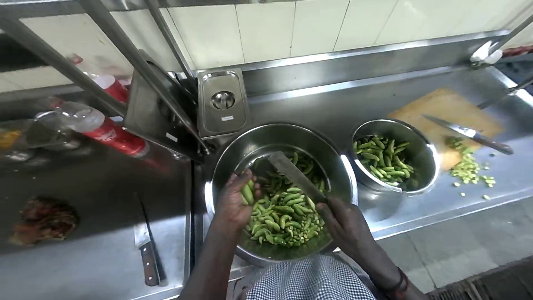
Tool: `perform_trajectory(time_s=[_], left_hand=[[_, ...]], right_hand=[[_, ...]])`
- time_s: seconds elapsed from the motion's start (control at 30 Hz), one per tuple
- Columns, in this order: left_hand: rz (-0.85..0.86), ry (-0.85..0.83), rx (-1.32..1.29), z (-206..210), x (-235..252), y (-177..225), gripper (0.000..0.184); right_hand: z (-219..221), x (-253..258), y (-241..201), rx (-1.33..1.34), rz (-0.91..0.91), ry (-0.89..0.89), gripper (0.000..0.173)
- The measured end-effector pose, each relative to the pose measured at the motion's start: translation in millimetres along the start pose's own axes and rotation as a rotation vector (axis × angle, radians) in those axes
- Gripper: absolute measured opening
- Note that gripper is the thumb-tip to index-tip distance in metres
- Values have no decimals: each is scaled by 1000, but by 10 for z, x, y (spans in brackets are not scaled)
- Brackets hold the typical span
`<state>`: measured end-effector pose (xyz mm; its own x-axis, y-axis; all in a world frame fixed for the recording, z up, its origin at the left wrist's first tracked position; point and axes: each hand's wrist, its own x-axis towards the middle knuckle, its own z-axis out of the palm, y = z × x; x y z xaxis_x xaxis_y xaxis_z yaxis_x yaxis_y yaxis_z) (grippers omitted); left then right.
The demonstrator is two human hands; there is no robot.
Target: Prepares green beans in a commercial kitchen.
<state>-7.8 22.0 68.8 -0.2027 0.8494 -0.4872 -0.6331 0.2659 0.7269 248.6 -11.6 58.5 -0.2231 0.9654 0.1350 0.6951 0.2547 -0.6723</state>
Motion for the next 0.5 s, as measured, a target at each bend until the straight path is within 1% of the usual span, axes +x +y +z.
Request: perform_trajectory(time_s=[0.03,0.07,0.13,0.2,0.23,0.27,0.33,0.37,0.5], left_hand=[[68,-11,161,-15,91,6,9],[142,-34,383,-30,175,4,13],[241,-93,953,-9,326,-28,25],[229,-191,1450,62,442,-150,32],[198,-234,1645,92,495,-246,33],[154,-274,1786,108,545,-346,35],[93,-352,1937,111,622,-496,42],[93,-368,1979,126,636,-531,43],[124,-359,1993,134,661,-558,38]], right_hand=[[-7,4,6,-2,26,-9,45],[-14,8,6,3,49,-15,46],[-20,11,12,8,69,-14,48],[-33,-2,20,20,85,-23,48],[-39,-6,29,24,87,-26,48],[-41,-10,38,28,88,-26,48],[-29,-20,60,37,98,-28,47],[-22,-24,73,46,105,-32,47],[-1,-18,89,59,130,-75,48]])
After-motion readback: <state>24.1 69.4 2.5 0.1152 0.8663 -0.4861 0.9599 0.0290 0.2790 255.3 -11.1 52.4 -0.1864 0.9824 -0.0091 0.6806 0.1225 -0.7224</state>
